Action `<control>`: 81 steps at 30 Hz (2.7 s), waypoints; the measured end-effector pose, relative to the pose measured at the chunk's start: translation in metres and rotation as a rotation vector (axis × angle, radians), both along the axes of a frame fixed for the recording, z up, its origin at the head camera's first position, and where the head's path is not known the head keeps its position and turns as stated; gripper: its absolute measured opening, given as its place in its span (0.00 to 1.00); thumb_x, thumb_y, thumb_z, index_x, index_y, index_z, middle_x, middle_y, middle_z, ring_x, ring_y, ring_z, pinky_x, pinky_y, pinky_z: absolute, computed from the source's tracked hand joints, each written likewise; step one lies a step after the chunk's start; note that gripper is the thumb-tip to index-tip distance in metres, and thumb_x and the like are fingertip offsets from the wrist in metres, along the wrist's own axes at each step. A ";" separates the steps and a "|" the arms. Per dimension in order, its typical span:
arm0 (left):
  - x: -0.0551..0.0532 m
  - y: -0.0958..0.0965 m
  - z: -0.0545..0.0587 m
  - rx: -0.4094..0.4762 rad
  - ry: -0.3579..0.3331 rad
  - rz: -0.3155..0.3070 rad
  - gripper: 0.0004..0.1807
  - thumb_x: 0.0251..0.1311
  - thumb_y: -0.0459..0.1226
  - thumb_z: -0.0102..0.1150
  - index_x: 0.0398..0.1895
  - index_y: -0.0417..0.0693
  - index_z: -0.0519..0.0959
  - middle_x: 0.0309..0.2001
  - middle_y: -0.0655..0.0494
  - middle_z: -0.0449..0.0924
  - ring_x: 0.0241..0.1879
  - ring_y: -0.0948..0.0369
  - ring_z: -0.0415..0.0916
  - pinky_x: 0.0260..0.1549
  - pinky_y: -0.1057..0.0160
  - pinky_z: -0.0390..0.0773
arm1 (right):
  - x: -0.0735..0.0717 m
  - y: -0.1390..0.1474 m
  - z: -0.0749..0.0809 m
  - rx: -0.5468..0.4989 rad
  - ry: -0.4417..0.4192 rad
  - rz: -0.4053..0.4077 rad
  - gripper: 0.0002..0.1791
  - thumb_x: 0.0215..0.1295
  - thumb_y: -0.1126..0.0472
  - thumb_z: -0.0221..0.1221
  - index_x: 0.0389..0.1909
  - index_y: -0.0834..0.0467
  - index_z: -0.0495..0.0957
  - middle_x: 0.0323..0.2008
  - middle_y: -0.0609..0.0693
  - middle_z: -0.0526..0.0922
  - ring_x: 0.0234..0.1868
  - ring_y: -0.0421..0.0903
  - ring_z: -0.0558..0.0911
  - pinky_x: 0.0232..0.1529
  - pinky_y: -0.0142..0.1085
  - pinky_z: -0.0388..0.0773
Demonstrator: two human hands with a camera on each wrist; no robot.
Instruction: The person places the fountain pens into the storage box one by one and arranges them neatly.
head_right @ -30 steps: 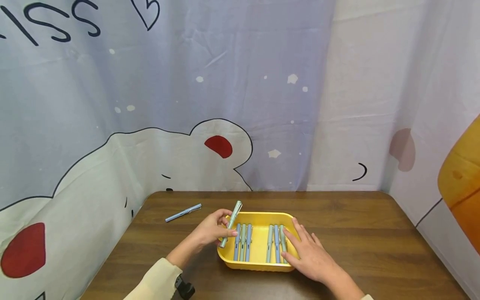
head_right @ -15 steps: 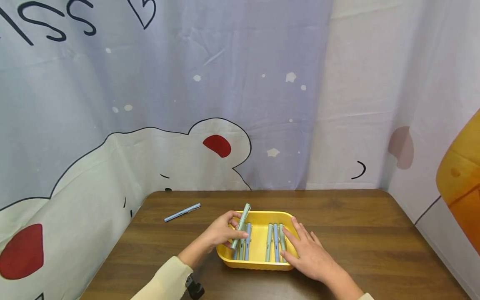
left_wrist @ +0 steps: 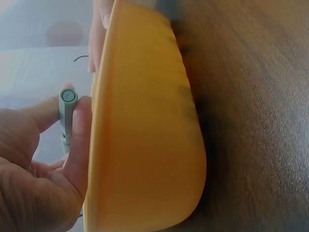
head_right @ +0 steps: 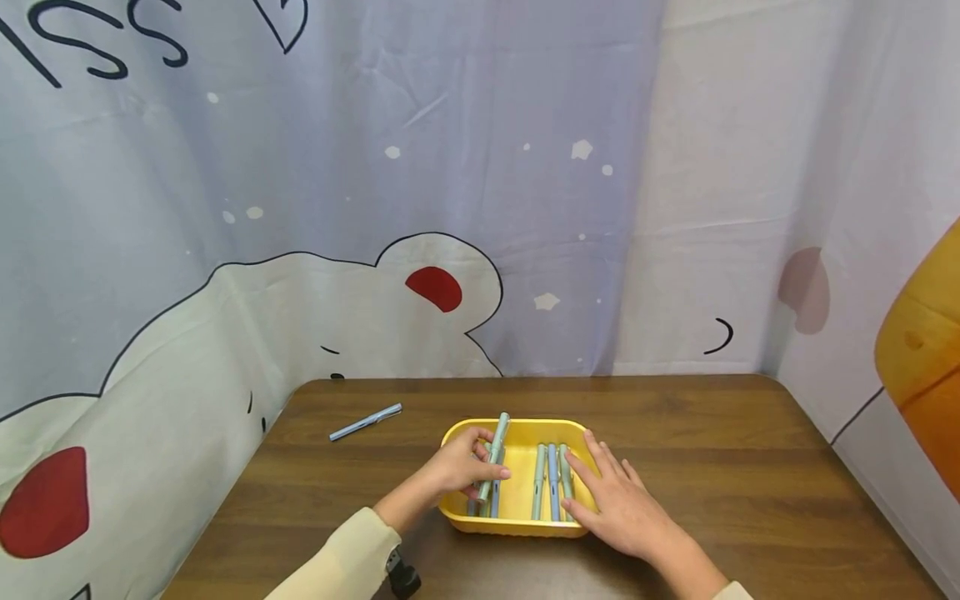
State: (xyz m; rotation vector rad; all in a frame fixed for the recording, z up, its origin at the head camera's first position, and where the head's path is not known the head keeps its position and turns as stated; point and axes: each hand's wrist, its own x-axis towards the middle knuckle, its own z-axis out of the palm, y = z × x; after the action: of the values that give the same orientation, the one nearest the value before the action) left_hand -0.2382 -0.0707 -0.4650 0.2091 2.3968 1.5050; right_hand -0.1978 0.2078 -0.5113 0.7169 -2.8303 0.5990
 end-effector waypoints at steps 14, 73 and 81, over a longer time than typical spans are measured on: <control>0.003 0.018 -0.010 -0.084 -0.020 -0.012 0.34 0.53 0.41 0.78 0.59 0.41 0.71 0.37 0.52 0.75 0.14 0.61 0.74 0.17 0.61 0.82 | -0.001 0.000 0.000 0.004 -0.009 0.004 0.37 0.71 0.39 0.58 0.76 0.51 0.65 0.80 0.62 0.48 0.74 0.69 0.61 0.65 0.71 0.59; -0.003 0.057 -0.012 -0.579 0.011 -0.163 0.28 0.51 0.43 0.79 0.44 0.35 0.75 0.14 0.51 0.80 0.13 0.59 0.79 0.23 0.66 0.79 | 0.000 -0.001 0.001 0.001 0.003 -0.003 0.37 0.71 0.39 0.57 0.75 0.52 0.66 0.79 0.63 0.51 0.73 0.70 0.63 0.65 0.70 0.61; -0.001 0.048 -0.008 -0.582 0.050 -0.167 0.35 0.53 0.41 0.77 0.61 0.35 0.73 0.15 0.54 0.81 0.15 0.60 0.80 0.38 0.64 0.82 | 0.000 -0.001 0.000 0.005 -0.005 -0.005 0.37 0.72 0.38 0.56 0.75 0.53 0.66 0.79 0.62 0.50 0.73 0.70 0.62 0.65 0.70 0.61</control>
State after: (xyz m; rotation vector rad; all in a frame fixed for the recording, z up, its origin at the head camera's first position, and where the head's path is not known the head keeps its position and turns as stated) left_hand -0.2389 -0.0229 -0.4726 0.3032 2.6577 0.6948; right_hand -0.1979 0.2064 -0.5111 0.7106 -2.8383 0.5934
